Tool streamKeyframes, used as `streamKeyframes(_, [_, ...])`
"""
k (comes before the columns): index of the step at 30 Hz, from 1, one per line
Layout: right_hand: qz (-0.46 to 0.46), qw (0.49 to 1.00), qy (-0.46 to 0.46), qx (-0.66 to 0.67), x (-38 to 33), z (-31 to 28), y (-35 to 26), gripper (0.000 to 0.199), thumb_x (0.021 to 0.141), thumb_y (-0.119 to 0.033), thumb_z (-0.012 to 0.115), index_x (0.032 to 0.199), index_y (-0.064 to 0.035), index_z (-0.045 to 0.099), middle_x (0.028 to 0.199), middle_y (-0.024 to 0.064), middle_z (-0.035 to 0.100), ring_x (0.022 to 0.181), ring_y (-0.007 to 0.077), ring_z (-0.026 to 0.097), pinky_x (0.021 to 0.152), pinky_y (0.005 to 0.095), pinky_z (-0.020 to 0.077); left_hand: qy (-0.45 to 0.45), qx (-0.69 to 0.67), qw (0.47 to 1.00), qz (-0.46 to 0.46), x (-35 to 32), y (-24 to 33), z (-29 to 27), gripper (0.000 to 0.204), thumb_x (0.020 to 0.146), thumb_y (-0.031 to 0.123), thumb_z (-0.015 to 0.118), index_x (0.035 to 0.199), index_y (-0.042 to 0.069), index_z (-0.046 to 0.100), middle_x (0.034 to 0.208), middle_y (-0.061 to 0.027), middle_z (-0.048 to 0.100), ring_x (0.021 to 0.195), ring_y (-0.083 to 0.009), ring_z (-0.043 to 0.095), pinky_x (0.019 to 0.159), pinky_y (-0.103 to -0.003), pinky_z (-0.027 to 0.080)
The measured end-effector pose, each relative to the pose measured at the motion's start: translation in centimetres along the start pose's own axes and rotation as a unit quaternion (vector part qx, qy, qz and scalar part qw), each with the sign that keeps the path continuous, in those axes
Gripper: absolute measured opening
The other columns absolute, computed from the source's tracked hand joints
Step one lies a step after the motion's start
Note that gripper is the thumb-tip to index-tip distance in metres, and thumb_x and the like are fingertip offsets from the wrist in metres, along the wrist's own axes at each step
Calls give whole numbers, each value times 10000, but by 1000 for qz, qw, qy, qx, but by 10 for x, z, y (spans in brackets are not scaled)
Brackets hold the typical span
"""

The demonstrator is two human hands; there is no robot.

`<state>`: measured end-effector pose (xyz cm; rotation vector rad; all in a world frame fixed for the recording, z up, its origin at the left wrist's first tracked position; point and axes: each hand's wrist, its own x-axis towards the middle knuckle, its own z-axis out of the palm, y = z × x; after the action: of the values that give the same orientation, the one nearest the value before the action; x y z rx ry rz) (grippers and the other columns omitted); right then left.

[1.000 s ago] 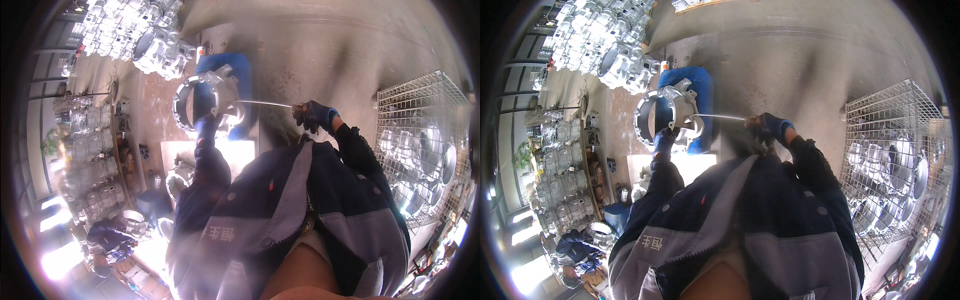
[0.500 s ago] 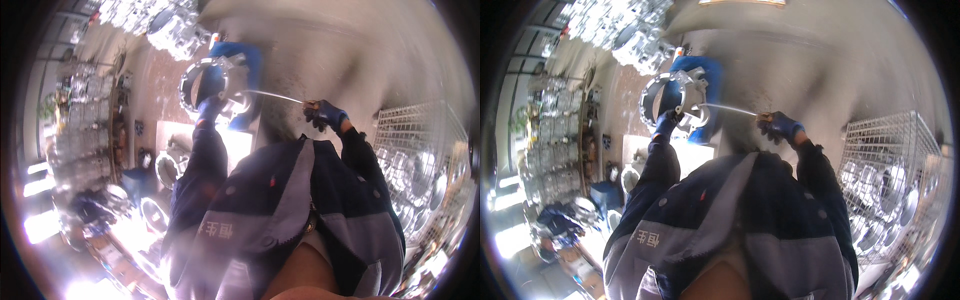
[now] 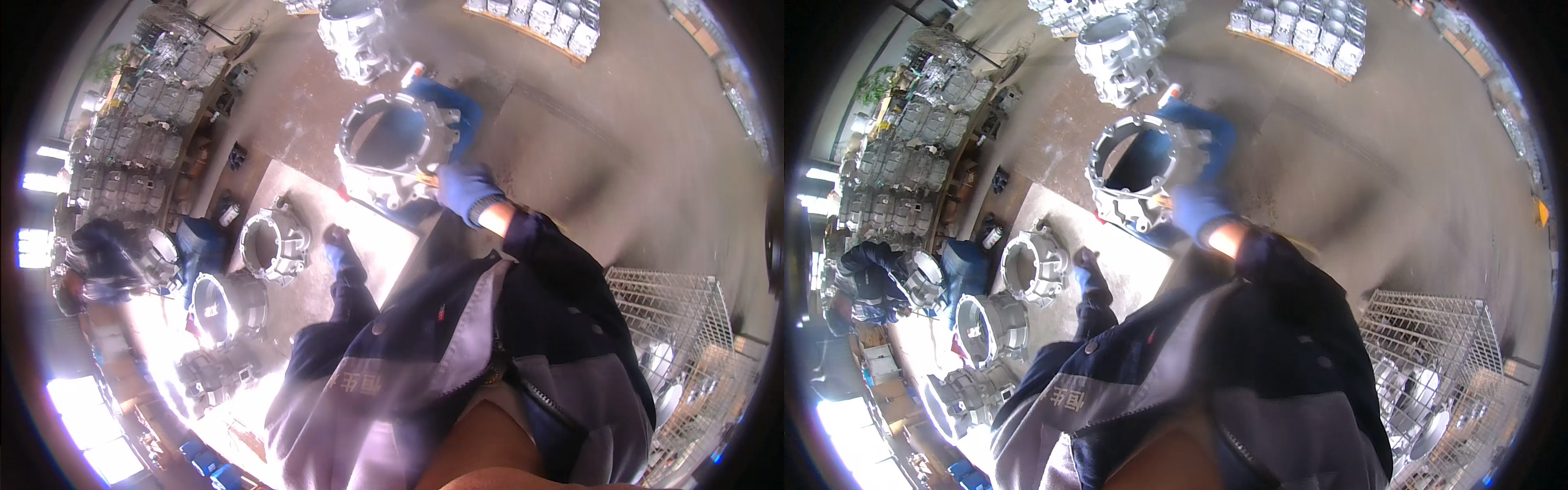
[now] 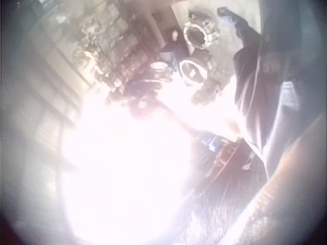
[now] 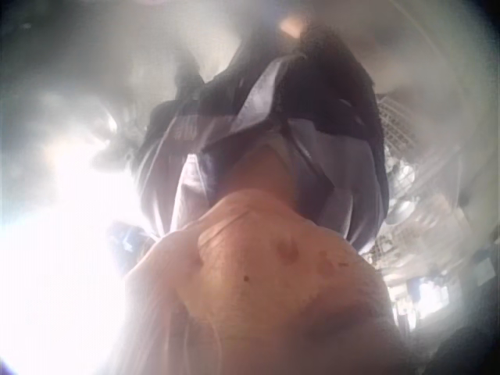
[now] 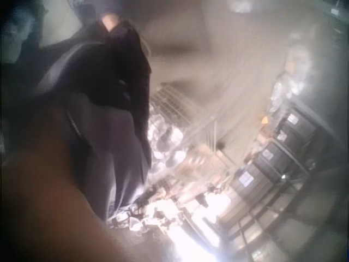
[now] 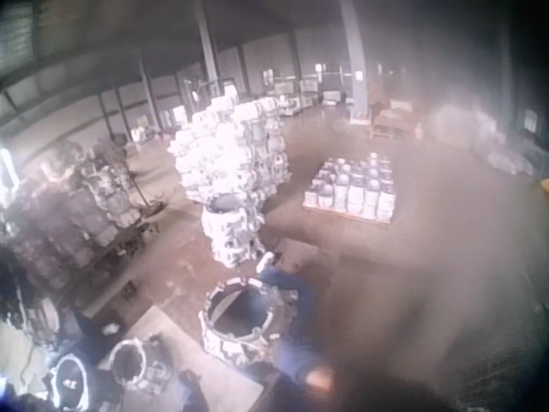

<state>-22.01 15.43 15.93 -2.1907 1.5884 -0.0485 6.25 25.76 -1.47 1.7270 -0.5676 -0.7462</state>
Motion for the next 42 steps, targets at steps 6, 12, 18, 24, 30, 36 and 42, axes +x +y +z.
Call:
streamKeyframes(6, [53,981,170,73,68,-15,23,451,942,-447,505,974,-31,677,838,193,676,787,329,663,730,430,502,-43,-52,998,-16,4,-9,7,304,911,150,550,1183,13,534,998,-79,595,891,-162,584,817,-277,458])
streamKeyframes(12, [138,987,85,8,-10,-44,85,378,853,-421,623,1143,-181,661,869,177,669,771,360,647,710,414,512,-122,14,976,182,25,88,74,283,895,116,597,1151,-4,588,1051,-106,652,950,-213,618,827,-316,484])
streamKeyframes(18, [172,939,-31,297,-134,-29,133,349,825,-301,656,1134,-139,666,837,125,699,635,261,650,637,384,515,-465,364,659,467,75,111,115,431,729,231,781,1097,51,645,1009,-178,649,948,-379,592,814,-431,476])
streamKeyframes(24, [202,881,-25,427,-198,43,166,258,942,-279,540,1080,-107,673,721,52,649,532,160,589,471,318,486,-501,241,609,566,45,106,231,403,797,246,721,1151,74,632,1041,-155,654,974,-321,611,818,-406,476])
streamKeyframes(30, [173,932,97,303,-226,78,149,220,879,-261,555,844,-94,694,791,168,671,709,321,642,651,418,503,-650,226,468,554,-118,92,375,382,806,255,712,1130,67,640,1018,-149,658,949,-308,614,807,-402,477])
streamKeyframes(36, [207,947,198,146,-260,65,130,279,877,-288,570,921,-47,705,900,184,687,847,340,661,731,422,523,-724,207,339,565,-260,79,412,363,815,265,704,1108,59,647,996,-142,663,925,-296,616,797,-398,479])
streamKeyframes(42, [392,861,203,253,-241,126,142,275,874,-276,558,897,-42,701,881,192,682,807,340,672,690,427,535,-727,241,312,562,-291,61,417,348,823,274,695,1087,51,654,973,-135,667,901,-284,619,786,-395,480])
